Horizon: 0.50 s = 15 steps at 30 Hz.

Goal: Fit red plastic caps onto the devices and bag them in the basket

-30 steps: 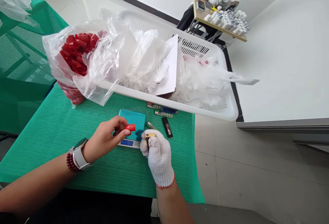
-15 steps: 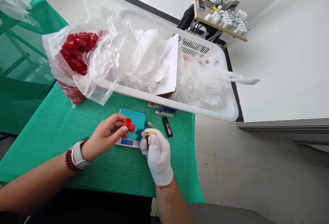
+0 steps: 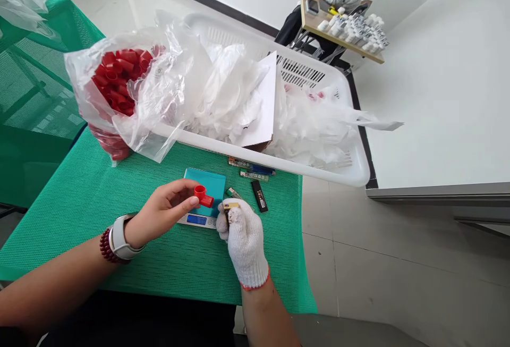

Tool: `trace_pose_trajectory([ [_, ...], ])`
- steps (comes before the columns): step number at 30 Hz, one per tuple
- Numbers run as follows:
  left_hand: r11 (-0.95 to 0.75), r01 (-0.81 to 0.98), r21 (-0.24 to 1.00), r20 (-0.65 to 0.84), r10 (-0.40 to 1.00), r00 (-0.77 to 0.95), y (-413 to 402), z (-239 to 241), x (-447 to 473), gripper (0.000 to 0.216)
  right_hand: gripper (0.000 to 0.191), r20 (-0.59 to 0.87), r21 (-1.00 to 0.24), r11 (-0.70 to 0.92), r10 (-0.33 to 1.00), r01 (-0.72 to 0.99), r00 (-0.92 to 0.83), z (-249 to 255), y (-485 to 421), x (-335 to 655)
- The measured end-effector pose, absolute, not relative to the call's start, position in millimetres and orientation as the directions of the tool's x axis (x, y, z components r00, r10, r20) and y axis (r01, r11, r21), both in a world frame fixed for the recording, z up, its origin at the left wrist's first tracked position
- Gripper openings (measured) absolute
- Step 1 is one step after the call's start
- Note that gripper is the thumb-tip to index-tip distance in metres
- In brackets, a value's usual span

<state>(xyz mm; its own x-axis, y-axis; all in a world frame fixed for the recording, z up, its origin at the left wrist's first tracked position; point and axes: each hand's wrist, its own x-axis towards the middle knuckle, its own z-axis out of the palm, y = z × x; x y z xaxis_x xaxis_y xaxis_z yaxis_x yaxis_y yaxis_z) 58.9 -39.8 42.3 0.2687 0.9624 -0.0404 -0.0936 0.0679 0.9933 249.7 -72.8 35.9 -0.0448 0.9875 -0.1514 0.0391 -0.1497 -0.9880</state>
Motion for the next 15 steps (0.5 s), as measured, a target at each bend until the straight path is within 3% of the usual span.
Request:
trace_pose_trajectory([
  [6, 0.095, -0.074, 0.993, -0.081, 0.982, 0.171, -37.6, 44.3, 56.5, 0.025, 0.033, -0.149, -0.989, -0.149, 0.984, 0.014, -0.098, 36.2, -75.1, 249.5],
  [15, 0.055, -0.002, 0.998, -0.053, 0.962, 0.267, -40.0, 48.6, 56.1, 0.023, 0.034, -0.164, -0.986, -0.163, 0.986, 0.041, -0.032, 37.9, -72.7, 248.6],
])
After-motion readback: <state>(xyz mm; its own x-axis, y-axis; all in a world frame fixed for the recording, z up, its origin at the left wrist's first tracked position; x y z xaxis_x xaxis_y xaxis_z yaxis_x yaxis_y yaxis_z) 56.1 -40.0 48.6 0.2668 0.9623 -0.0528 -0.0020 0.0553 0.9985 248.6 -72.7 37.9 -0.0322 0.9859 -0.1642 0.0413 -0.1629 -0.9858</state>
